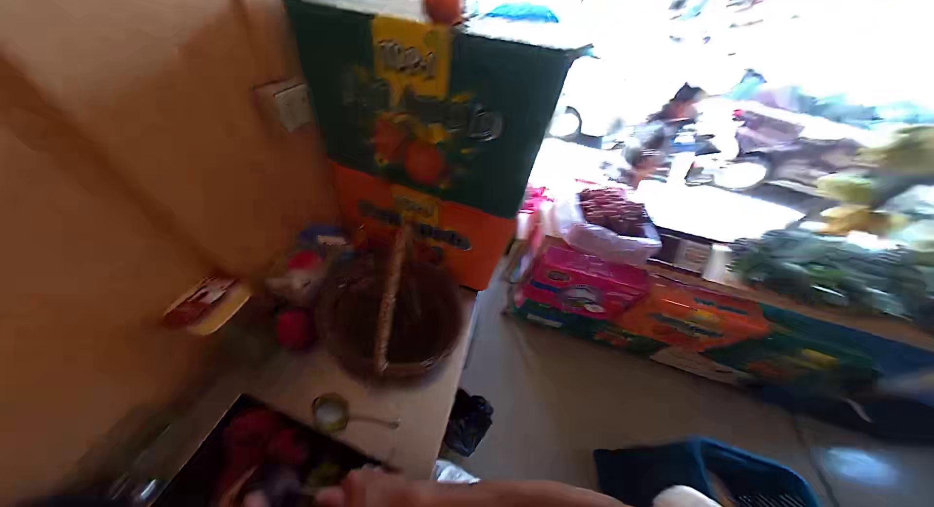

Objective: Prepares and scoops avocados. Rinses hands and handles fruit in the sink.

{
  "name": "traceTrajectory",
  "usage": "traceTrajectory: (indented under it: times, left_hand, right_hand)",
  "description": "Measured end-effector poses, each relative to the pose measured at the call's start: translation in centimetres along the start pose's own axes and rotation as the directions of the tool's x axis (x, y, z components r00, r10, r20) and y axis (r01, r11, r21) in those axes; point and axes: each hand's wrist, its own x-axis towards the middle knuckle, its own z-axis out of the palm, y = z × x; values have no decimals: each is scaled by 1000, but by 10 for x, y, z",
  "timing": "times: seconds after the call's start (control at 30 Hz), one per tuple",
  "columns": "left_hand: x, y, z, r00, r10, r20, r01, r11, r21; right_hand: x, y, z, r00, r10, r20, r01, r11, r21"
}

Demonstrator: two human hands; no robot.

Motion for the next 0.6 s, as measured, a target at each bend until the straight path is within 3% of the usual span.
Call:
traceTrajectory:
  times: [0.03, 0.1, 0.17, 0.2, 0.23, 0.27, 0.33, 0.4, 0.6]
  left_hand:
    - [7, 9, -3, 998, 62, 16, -63, 989, 136]
    - [29, 31, -4, 994, 100, -44, -88, 974, 211]
    - [58, 45, -5, 984, 72, -161, -59, 994, 89]
    - [66, 49, 1, 963, -8, -271, -3, 999, -42]
    - [69, 54, 10, 912, -164, -375, 87, 973, -215]
    - [74, 62, 20, 819, -400, -412, 193, 867, -459]
    - [85, 80, 30, 571, -769, -288, 293, 519, -803]
    - [78, 78, 34, 431, -864, -259, 320, 414, -852]
    - [42, 66, 54, 439, -857, -270, 332, 435, -837]
  right_hand:
    - [-5, -3, -4, 1000, -23, 17, 22, 1000, 20]
    - [-10, -14, -14, 996, -58, 74, 53, 996, 70]
    - [2, -14, -13, 985, -166, 54, 156, 975, 158]
    - [10, -8, -9, 970, -242, 21, 233, 950, 209]
    - [18, 0, -4, 957, -289, -13, 284, 931, 228]
    - [27, 6, -1, 949, -312, -49, 315, 927, 203]
    - [40, 17, 6, 952, -286, -106, 291, 956, 36]
    - [44, 30, 15, 963, -236, -132, 222, 969, -109]
    - [36, 46, 28, 943, -245, -225, 203, 960, -194]
